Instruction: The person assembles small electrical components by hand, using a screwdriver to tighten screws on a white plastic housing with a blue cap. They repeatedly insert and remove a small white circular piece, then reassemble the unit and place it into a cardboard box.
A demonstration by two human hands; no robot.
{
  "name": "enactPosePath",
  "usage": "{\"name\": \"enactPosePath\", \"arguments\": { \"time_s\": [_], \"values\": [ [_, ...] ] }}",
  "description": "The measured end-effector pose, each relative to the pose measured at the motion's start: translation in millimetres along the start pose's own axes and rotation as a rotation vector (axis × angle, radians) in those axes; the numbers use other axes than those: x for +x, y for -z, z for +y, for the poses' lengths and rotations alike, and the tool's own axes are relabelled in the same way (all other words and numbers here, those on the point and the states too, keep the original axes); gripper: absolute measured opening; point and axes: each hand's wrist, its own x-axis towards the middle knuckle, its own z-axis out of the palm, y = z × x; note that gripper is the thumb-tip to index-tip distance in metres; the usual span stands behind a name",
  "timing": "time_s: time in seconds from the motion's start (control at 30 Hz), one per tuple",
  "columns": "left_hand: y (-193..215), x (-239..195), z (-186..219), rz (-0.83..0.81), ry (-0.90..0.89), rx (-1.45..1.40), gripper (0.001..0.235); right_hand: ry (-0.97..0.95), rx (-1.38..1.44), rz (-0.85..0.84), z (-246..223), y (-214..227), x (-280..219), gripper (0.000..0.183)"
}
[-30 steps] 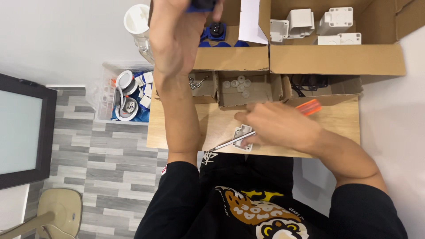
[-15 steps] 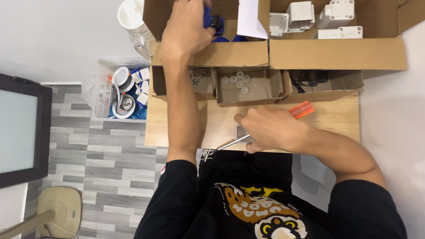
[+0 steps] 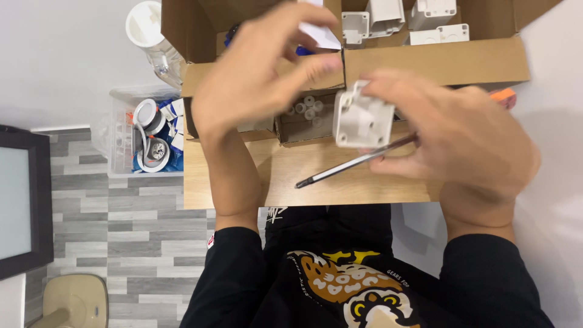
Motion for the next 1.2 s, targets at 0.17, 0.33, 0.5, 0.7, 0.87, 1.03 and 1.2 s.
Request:
{"name": "enactPosePath", "arguments": {
  "time_s": [0.17, 0.33, 0.5, 0.7, 0.87, 1.03, 1.2],
  "values": [
    [-13.8, 1.2, 23.4, -0.253, -0.126, -0.27, 0.059, -0.104, 0.136, 0.315, -8.4, 9.0, -3.9, 0.063],
    [-11.5, -3.6, 28.9, -0.269, -0.176, -0.369, 0.069, -0.109, 0.487, 0.629, -33.7, 18.8, 0.1, 0.047],
    [-10.0, -9.3, 35.8, -0.187, -0.223, -0.389, 0.069, 0.029, 0.51, 0.783, -32.1, 11.7, 1.2, 0.06],
    [-12.3, -13.9, 38.2, -0.127, -0.238, -0.489, 0.075, 0.117, 0.443, 0.888, -22.2, 3.8, 2.9, 0.066],
    [-18.1, -15.3, 37.6, -0.125, -0.337, -0.614, 0.079, 0.151, 0.345, 0.952, -19.0, 0.3, 0.9, 0.056],
    [-17.7, -23.2, 50.0, -0.037, -0.249, -0.652, 0.083, 0.221, 0.321, 1.003, -7.9, -8.0, 1.0, 0.052],
    [-15.7, -17.9, 59.5, 0.208, -0.25, -0.41, 0.081, 0.325, 0.308, 1.048, 4.0, -5.3, 6.7, 0.048]
  ]
}}
